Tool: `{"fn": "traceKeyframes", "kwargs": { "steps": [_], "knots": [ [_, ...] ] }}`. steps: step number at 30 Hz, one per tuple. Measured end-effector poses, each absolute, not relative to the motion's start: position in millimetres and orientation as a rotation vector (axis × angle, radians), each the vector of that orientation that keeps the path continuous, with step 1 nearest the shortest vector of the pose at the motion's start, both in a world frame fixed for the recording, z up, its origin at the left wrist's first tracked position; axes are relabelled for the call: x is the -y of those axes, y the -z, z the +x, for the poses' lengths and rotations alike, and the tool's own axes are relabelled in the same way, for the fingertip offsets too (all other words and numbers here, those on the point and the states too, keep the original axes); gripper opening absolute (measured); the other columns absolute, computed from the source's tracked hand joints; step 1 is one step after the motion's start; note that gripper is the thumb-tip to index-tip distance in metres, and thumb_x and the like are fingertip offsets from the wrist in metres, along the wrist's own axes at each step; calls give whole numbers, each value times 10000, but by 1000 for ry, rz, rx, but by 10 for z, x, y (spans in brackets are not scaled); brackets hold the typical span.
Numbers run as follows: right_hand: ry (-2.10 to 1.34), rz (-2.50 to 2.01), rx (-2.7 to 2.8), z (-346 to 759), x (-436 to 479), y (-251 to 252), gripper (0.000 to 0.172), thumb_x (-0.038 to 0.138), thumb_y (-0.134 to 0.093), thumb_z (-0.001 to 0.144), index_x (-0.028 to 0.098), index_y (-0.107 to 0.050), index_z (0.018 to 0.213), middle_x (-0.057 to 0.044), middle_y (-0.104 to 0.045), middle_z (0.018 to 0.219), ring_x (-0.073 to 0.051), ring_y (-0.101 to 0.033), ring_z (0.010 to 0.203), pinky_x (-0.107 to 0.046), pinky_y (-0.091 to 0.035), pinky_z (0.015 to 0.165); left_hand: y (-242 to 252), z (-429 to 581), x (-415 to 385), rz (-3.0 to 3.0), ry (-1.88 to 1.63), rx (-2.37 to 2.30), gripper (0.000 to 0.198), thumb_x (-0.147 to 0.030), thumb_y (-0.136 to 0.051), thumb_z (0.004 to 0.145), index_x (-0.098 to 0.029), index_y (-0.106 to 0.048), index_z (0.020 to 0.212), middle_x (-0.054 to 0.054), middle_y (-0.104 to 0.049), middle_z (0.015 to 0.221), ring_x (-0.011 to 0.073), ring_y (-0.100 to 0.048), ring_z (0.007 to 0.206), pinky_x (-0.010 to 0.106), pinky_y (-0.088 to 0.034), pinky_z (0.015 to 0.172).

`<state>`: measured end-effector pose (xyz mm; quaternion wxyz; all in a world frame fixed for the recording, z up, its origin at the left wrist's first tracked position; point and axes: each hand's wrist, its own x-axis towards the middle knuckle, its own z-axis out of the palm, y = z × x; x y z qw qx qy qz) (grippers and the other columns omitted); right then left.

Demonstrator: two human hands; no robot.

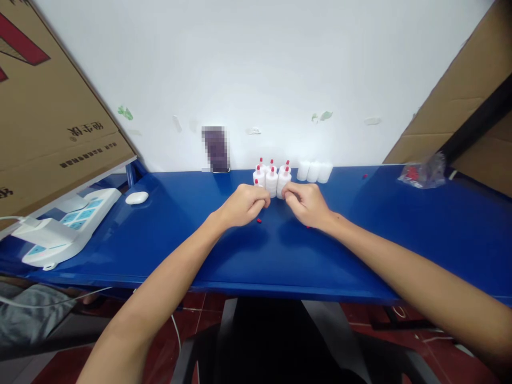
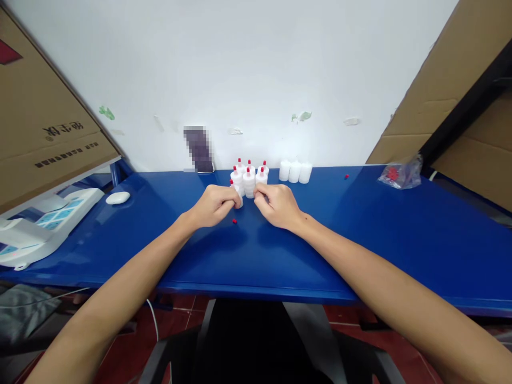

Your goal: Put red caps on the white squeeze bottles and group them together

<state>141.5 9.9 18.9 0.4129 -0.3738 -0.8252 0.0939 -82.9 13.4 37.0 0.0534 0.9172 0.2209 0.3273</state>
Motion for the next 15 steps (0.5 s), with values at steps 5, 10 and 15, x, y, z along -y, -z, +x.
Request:
{"fn": "traceKeyframes", "kwargs": {
  "steps": [5,10,15],
  "knots": [
    [-185,-1058,2398,1363,-72,-192,172,277,-567,902,218,-709,825,-14,-675,709,-163,-544,605,-305,-306,590,-329,-861,-179,2763,-1079,-756,250,-89,-377,814,-174,-584,703,-6,-607,638,120,-527,562,239,-421,607],
    [-47,-960,2604,1198,31,-162,273,417,-565,1005,244,-762,1082,-70,-745,918,-196,-619,706,-316,-290,564,-318,-909,-233,2733,-1227,-801,240,-97,-384,840,-178,-555,692,-9,-589,632,119,-514,556,240,-404,591],
    [-82,-833,2672,1091,71,-122,226,324,-577,1015,258,-792,1019,-66,-770,925,-198,-655,712,-321,-313,570,-297,-878,-236,2707,-1220,-799,246,-99,-382,842,-181,-523,659,-16,-558,603,115,-485,537,241,-376,573]
  ]
}}
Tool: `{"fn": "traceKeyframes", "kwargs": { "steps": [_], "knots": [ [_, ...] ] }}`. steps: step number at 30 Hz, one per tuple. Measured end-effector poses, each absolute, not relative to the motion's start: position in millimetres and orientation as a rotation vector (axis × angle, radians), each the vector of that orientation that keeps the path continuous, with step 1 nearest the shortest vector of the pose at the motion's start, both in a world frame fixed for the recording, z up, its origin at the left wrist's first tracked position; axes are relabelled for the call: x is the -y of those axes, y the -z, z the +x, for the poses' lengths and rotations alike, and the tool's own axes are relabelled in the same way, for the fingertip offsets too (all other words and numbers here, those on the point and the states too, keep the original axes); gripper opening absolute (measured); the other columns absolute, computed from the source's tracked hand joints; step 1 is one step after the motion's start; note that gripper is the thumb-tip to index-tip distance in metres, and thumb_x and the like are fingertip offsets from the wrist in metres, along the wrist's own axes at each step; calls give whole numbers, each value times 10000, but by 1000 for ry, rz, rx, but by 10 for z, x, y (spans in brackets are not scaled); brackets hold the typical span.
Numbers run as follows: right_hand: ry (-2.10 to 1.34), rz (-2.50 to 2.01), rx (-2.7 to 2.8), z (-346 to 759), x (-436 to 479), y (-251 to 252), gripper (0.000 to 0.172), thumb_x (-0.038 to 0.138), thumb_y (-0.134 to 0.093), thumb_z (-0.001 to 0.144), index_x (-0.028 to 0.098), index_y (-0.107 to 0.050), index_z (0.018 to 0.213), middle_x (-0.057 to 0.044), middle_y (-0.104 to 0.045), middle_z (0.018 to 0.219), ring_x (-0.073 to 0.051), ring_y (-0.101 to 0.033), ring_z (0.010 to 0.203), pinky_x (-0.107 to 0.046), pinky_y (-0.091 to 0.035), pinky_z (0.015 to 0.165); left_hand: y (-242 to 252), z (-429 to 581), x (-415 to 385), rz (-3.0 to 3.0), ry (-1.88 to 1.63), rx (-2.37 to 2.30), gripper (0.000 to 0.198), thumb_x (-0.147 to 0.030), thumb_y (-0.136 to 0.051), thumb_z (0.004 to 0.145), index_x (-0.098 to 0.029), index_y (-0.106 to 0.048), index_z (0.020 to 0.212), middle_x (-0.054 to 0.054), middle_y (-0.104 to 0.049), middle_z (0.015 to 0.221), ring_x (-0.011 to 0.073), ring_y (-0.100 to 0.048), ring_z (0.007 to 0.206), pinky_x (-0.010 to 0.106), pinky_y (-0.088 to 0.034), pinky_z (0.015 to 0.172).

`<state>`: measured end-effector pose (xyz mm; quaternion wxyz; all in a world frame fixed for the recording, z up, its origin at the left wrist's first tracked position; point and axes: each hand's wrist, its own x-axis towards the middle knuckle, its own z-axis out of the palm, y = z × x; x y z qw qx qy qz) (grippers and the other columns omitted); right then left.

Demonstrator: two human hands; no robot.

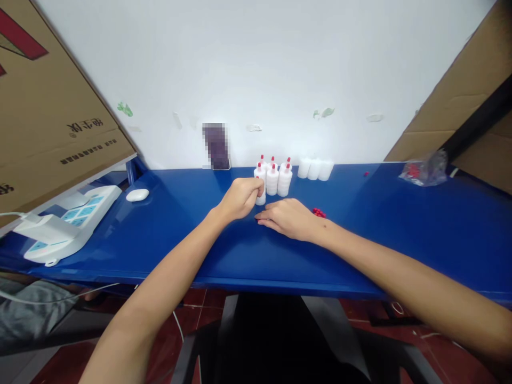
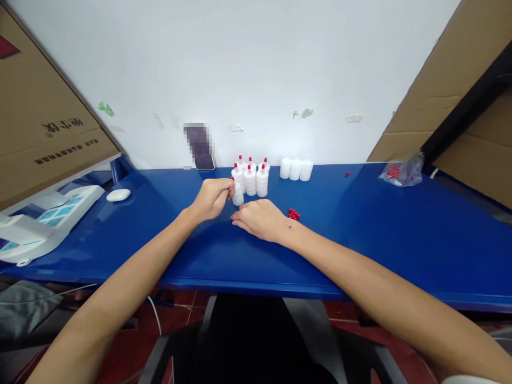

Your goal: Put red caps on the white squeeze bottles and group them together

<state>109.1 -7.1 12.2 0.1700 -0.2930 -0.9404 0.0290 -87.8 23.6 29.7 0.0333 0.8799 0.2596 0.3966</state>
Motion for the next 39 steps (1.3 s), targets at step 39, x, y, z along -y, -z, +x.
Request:
{"fn": "traceKeyframes", "kwargs": {
  "steps": [39],
  "knots": [
    [-996,-838,1801,1278,-90,-163,345,434,-366,1059,236,-445,788,45,-567,541,-93,-443,412,-237,-341,442,-193,-676,-107,2746,-1062,-708,192,-123,-367,821,-193,-489,690,-22,-546,594,111,-450,510,232,-369,566]
  ]
}}
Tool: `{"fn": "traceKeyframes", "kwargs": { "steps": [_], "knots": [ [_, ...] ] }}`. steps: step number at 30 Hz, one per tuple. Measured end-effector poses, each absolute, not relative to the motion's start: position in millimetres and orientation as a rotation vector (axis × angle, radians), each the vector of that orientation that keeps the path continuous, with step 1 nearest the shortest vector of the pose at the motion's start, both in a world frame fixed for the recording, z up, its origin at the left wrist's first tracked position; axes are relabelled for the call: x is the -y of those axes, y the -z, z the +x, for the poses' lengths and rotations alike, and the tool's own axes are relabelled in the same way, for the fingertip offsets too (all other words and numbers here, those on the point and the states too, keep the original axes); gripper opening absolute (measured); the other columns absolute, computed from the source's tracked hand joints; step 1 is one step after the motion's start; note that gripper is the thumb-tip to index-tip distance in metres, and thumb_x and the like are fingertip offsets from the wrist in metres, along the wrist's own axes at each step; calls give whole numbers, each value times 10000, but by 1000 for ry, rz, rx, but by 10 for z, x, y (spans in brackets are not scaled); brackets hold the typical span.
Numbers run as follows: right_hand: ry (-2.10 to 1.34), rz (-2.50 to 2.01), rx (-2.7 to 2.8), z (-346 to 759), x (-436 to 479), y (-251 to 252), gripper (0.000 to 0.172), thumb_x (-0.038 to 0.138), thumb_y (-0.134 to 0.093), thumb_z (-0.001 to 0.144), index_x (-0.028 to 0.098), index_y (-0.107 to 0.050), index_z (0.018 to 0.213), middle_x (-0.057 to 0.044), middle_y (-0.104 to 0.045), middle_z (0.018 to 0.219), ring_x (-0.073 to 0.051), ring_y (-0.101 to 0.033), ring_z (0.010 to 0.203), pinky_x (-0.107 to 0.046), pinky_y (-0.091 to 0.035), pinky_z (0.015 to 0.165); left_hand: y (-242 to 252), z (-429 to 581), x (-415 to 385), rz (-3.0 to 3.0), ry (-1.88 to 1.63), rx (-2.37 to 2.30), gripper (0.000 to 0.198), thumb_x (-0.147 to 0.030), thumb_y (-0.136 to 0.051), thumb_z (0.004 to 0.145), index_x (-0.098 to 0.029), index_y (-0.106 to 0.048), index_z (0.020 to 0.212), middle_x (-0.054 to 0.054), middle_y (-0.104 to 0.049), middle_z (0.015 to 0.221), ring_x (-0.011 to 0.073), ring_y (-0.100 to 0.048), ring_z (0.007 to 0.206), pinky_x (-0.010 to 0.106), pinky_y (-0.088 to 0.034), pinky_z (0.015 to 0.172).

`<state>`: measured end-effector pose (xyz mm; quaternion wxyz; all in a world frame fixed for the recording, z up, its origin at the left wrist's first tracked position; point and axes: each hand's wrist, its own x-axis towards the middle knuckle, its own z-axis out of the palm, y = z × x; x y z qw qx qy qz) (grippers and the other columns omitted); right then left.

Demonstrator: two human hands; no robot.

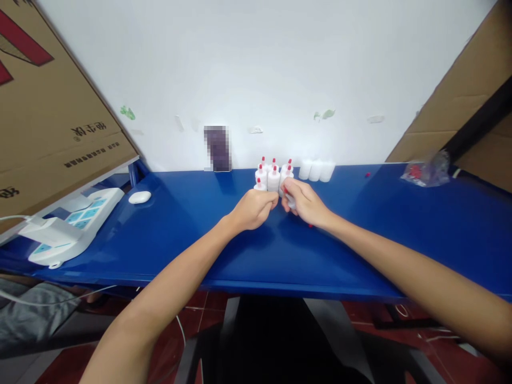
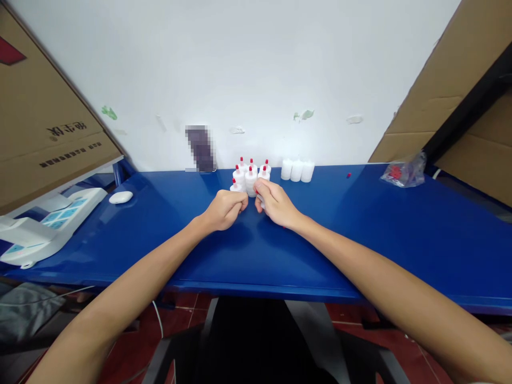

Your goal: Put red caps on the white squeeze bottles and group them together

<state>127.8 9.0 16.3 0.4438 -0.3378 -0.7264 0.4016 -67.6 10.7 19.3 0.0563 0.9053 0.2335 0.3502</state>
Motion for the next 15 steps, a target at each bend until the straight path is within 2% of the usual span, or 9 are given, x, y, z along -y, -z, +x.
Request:
{"fn": "traceKeyframes", "kwargs": {
  "steps": [7,15],
  "knots": [
    [-1006,-844,1766,1289,-97,-162,303,374,-404,1035,239,-431,765,49,-586,546,-86,-450,378,-227,-324,409,-170,-677,-112,2727,-1034,-701,196,-116,-364,827,-192,-481,688,-26,-532,591,110,-454,514,236,-366,569],
    [-982,-889,1724,1301,-116,-169,352,459,-422,1031,236,-452,760,38,-613,540,-93,-474,355,-228,-337,389,-173,-669,-104,2737,-1001,-720,181,-130,-359,810,-198,-465,680,-9,-535,618,128,-452,550,256,-377,593]
  ]
}}
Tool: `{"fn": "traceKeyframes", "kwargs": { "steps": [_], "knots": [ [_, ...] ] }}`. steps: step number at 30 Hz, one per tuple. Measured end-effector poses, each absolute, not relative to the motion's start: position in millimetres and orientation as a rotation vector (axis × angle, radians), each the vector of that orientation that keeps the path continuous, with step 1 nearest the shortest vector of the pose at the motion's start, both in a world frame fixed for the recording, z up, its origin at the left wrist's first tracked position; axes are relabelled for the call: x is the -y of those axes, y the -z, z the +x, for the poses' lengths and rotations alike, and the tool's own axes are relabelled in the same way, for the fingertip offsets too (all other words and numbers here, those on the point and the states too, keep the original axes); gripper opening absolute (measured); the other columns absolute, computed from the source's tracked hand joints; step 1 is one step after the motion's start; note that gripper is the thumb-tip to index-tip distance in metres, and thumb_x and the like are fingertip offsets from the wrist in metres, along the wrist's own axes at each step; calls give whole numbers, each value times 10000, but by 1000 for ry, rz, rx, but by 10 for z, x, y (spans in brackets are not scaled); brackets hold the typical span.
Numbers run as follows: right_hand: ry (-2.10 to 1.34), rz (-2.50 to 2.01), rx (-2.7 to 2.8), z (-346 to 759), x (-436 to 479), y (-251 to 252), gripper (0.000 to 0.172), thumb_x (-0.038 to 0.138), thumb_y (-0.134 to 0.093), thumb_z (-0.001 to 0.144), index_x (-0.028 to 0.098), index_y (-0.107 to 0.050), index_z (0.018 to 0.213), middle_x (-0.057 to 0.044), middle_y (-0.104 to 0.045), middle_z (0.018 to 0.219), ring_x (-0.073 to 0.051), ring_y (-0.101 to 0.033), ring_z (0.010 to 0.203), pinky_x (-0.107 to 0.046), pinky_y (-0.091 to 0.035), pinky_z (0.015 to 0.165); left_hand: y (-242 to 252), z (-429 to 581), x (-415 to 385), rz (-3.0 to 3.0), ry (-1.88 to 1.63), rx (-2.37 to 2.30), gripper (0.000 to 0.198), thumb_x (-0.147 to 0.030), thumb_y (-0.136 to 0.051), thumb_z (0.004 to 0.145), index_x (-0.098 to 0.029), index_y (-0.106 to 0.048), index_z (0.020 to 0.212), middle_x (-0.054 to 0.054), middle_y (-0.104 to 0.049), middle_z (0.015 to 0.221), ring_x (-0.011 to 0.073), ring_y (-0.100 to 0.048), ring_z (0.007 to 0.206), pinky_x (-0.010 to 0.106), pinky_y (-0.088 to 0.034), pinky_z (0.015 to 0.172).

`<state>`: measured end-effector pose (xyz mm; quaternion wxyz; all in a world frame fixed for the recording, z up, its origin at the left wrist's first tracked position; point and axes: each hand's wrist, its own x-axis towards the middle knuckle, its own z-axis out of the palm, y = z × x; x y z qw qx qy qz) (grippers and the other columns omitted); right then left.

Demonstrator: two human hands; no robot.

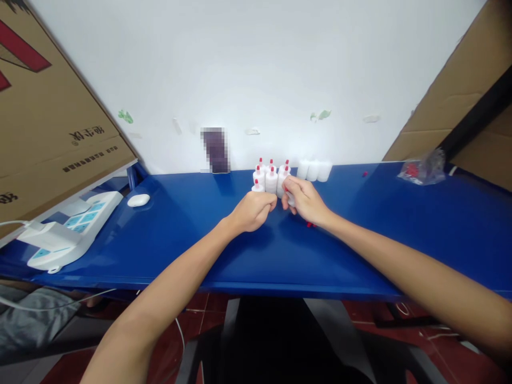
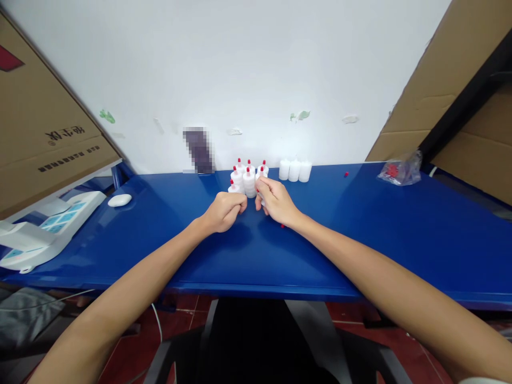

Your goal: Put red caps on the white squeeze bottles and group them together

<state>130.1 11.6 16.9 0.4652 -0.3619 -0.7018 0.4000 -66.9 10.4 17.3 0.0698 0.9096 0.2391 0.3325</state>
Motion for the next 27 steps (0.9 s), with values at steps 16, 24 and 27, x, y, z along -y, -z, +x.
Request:
{"fn": "traceKeyframes", "kwargs": {
  "steps": [16,24,27],
  "knots": [
    [-826,-872,1721,1313,-187,-144,272,333,-529,929,227,-482,684,49,-529,533,-95,-443,463,-263,-348,499,-165,-646,-94,2726,-1025,-690,204,-101,-357,832,-184,-536,778,6,-600,710,133,-535,633,246,-427,650],
    [-892,-924,1686,1295,-138,-204,100,194,-509,834,259,-444,875,98,-469,485,-111,-391,420,-261,-292,457,-157,-642,-93,2721,-965,-674,227,-99,-356,843,-178,-561,786,-7,-581,674,123,-517,603,237,-430,644],
    [-895,-900,1680,1297,-118,-211,105,196,-500,852,265,-436,899,98,-461,494,-117,-388,430,-266,-302,472,-158,-627,-86,2718,-948,-662,244,-82,-351,836,-172,-577,817,-5,-588,693,120,-520,619,231,-437,659]
  ]
}}
